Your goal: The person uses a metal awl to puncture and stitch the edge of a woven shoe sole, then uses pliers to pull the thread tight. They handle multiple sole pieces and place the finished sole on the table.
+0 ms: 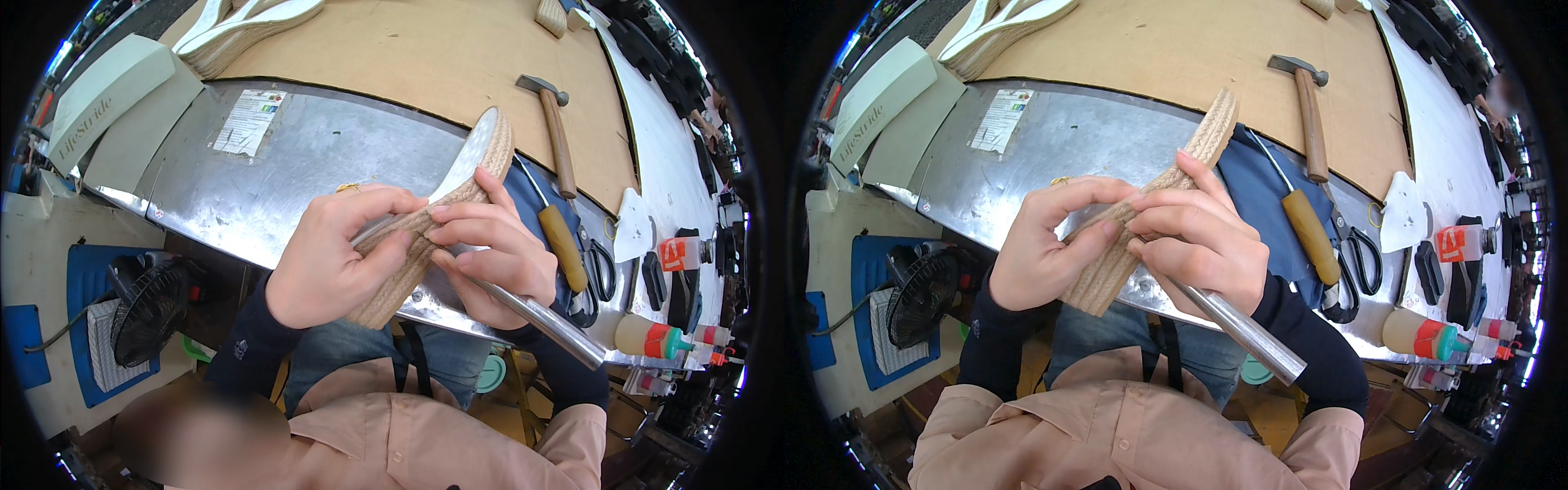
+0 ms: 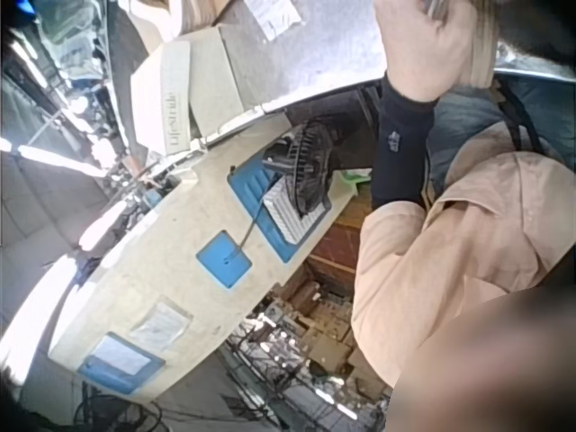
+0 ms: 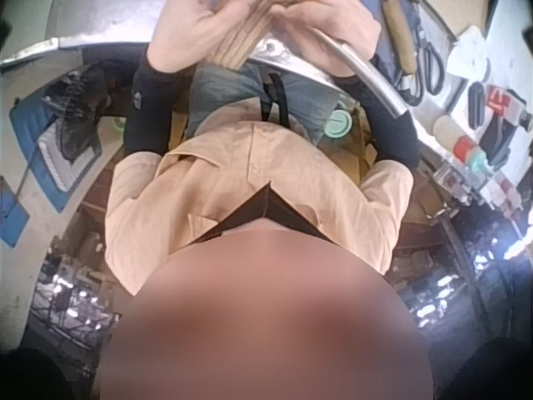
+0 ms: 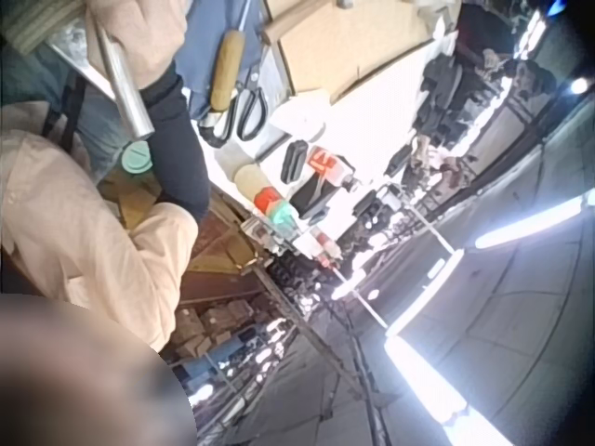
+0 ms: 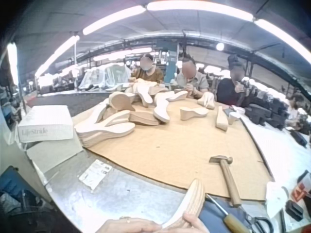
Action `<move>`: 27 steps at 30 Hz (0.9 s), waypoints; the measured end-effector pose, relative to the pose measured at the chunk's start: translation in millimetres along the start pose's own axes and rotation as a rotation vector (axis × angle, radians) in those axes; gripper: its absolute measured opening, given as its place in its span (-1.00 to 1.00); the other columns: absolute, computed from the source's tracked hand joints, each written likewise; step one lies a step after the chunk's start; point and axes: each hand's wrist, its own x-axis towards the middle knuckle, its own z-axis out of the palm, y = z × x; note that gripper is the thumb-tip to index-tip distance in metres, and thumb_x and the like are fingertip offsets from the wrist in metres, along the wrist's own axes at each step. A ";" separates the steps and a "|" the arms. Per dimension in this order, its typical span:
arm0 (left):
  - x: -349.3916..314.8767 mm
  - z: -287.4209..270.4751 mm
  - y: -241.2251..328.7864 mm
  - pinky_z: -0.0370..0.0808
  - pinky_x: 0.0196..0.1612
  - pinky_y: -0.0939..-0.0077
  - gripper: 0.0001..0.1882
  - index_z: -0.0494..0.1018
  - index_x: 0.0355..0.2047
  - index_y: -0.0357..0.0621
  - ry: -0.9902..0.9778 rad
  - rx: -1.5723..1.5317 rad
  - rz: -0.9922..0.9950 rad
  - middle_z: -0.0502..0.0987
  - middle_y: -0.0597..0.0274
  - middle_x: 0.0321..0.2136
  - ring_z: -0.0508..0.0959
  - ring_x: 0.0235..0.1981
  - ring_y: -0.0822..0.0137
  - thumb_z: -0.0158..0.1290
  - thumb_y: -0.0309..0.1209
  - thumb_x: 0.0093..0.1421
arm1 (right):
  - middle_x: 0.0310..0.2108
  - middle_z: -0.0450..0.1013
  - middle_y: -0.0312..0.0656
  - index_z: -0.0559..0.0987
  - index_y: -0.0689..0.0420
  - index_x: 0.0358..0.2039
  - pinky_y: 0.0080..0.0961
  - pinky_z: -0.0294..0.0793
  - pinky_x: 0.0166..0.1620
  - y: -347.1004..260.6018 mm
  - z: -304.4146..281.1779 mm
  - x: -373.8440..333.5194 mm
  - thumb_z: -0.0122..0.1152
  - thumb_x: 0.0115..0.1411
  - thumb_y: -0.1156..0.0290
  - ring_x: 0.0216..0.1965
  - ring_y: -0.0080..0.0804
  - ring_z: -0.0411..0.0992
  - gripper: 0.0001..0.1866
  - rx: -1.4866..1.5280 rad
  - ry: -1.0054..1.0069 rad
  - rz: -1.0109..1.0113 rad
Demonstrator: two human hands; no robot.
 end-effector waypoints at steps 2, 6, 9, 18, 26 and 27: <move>0.2 0.5 0.2 0.50 -0.18 0.42 -0.74 0.52 -0.20 -0.35 0.006 0.004 0.001 0.60 -0.04 -0.32 0.63 -0.26 0.09 0.06 -0.53 0.07 | -0.43 0.54 -0.18 0.46 0.11 -0.42 0.14 0.32 0.15 -0.4 1.4 0.2 0.41 -0.07 0.66 -0.25 -0.21 0.57 -0.71 0.003 0.016 0.000; 0.9 1.1 0.1 0.50 -0.19 0.41 -0.76 0.53 -0.22 -0.34 0.014 0.007 0.005 0.60 -0.04 -0.34 0.63 -0.27 0.10 0.06 -0.52 0.08 | -0.37 0.55 -0.07 0.35 0.10 -0.36 0.14 0.22 0.21 0.0 -6.7 0.6 0.32 0.02 0.70 -0.17 -0.14 0.56 -0.67 -0.013 -0.096 0.067; 1.5 0.1 0.1 0.50 -0.19 0.41 -0.76 0.53 -0.22 -0.34 -0.002 0.011 0.004 0.60 -0.04 -0.34 0.63 -0.28 0.10 0.06 -0.52 0.09 | -0.34 0.56 -0.04 0.24 0.09 -0.25 0.09 0.13 0.26 2.6 -8.4 -0.4 0.22 0.13 0.69 -0.12 -0.18 0.54 -0.65 0.158 0.005 0.141; 2.7 -0.4 0.5 0.48 -0.16 0.39 -0.75 0.54 -0.21 -0.33 -0.021 -0.043 -0.023 0.60 -0.03 -0.33 0.62 -0.26 0.11 0.06 -0.52 0.08 | -0.34 0.57 -0.14 0.41 0.15 -0.27 -0.05 0.20 0.23 5.8 2.9 -5.6 0.33 0.05 0.68 -0.20 -0.32 0.56 -0.69 0.176 0.082 0.118; 2.9 0.2 -1.4 0.48 -0.15 0.38 -0.76 0.53 -0.22 -0.34 -0.017 -0.028 0.003 0.60 -0.03 -0.33 0.61 -0.26 0.11 0.06 -0.52 0.09 | -0.36 0.55 -0.07 0.25 0.09 -0.25 0.04 0.10 0.26 -2.7 1.9 -0.5 0.21 0.10 0.71 -0.16 -0.22 0.53 -0.64 0.012 -0.030 0.116; 2.8 0.6 -1.9 0.48 -0.15 0.38 -0.76 0.52 -0.22 -0.34 -0.013 -0.019 0.008 0.60 -0.03 -0.33 0.61 -0.26 0.11 0.05 -0.51 0.09 | -0.38 0.54 -0.07 0.26 0.08 -0.26 0.04 0.12 0.25 -4.3 2.6 -0.4 0.22 0.09 0.71 -0.17 -0.21 0.53 -0.64 -0.008 -0.026 0.100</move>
